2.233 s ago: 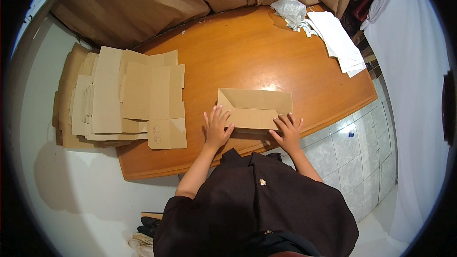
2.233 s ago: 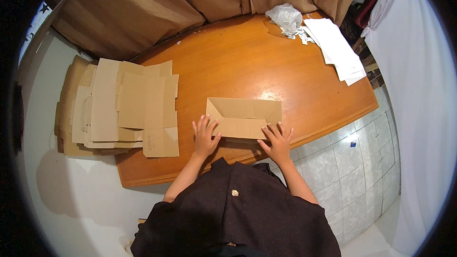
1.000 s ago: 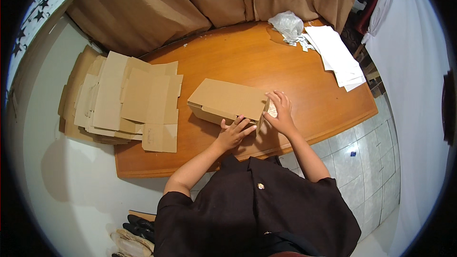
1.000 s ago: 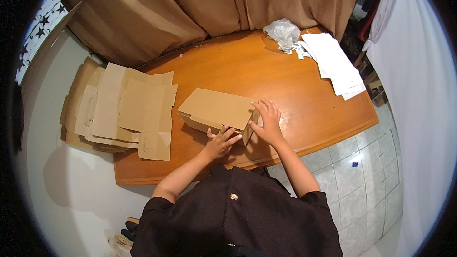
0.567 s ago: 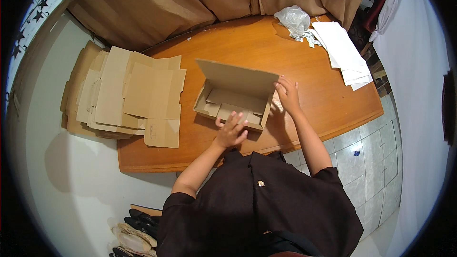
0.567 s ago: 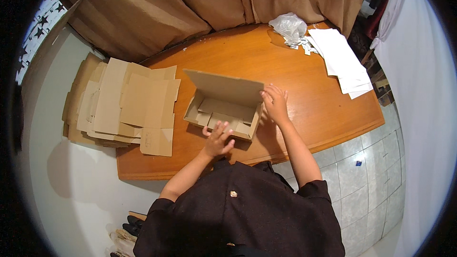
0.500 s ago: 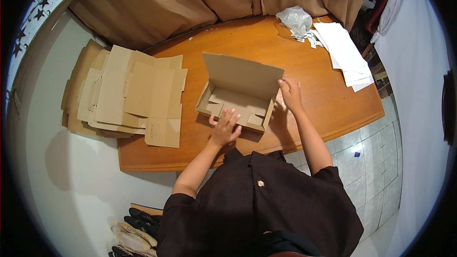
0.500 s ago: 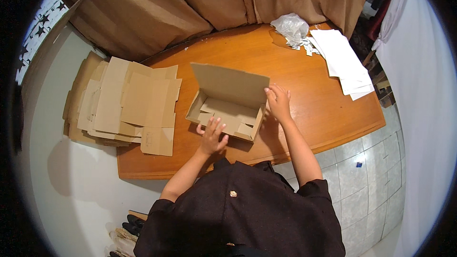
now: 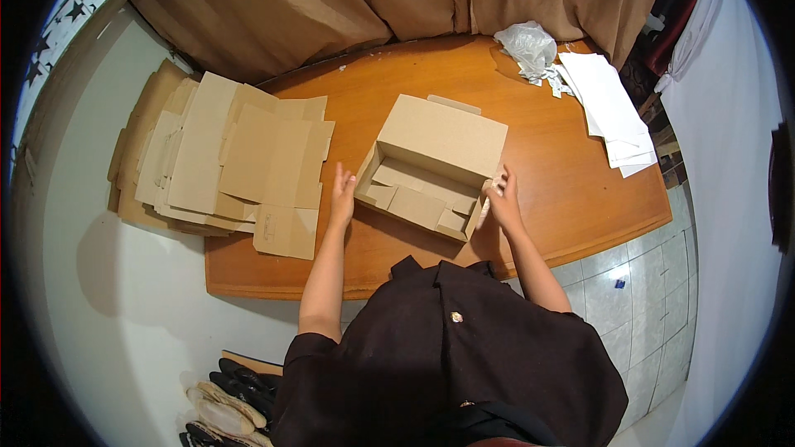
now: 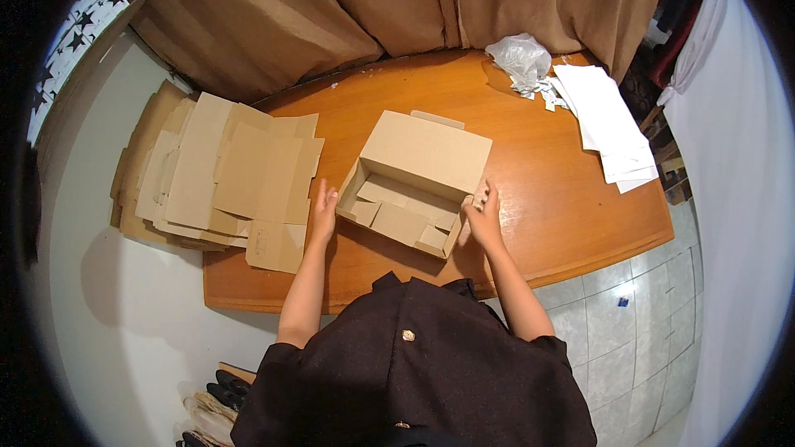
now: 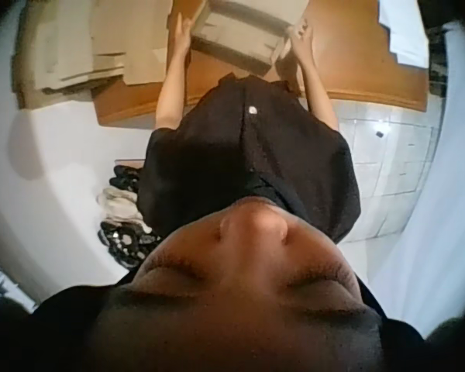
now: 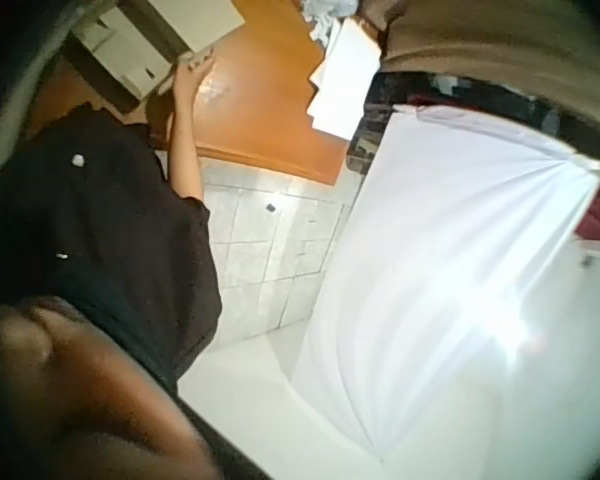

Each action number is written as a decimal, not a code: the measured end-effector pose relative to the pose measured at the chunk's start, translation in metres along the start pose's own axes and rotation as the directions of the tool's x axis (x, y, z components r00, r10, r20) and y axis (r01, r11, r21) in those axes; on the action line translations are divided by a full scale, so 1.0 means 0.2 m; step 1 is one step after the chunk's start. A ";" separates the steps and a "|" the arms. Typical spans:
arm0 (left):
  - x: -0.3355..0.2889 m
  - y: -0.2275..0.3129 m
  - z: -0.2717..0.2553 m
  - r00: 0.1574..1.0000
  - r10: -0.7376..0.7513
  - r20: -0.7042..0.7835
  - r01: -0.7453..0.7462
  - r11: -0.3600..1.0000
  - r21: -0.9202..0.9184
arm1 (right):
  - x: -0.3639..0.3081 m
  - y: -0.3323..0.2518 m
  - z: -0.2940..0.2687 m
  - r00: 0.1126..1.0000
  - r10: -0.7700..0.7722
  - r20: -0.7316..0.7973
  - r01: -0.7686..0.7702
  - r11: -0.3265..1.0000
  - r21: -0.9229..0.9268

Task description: The recorder folds cardboard shoe boxes and places them on a storage shelf.

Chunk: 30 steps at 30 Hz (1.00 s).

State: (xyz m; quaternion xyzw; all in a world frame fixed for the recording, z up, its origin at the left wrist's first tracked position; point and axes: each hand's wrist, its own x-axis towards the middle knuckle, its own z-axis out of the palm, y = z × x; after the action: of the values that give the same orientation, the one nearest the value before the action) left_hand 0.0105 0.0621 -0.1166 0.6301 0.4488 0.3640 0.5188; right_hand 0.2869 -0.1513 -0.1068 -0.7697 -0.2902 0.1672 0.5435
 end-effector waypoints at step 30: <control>-0.05 0.13 0.62 0.325 -0.700 0.636 -0.595 0.372 0.713 | 0.03 -0.21 0.06 0.521 0.463 0.717 0.417 0.595 -0.687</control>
State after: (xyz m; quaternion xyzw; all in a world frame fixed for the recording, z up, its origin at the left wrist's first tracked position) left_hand 0.1272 0.0104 -0.1164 0.8537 0.1965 -0.4233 0.2313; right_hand 0.2731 -0.1284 -0.0721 -0.7423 -0.5460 0.3792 -0.0845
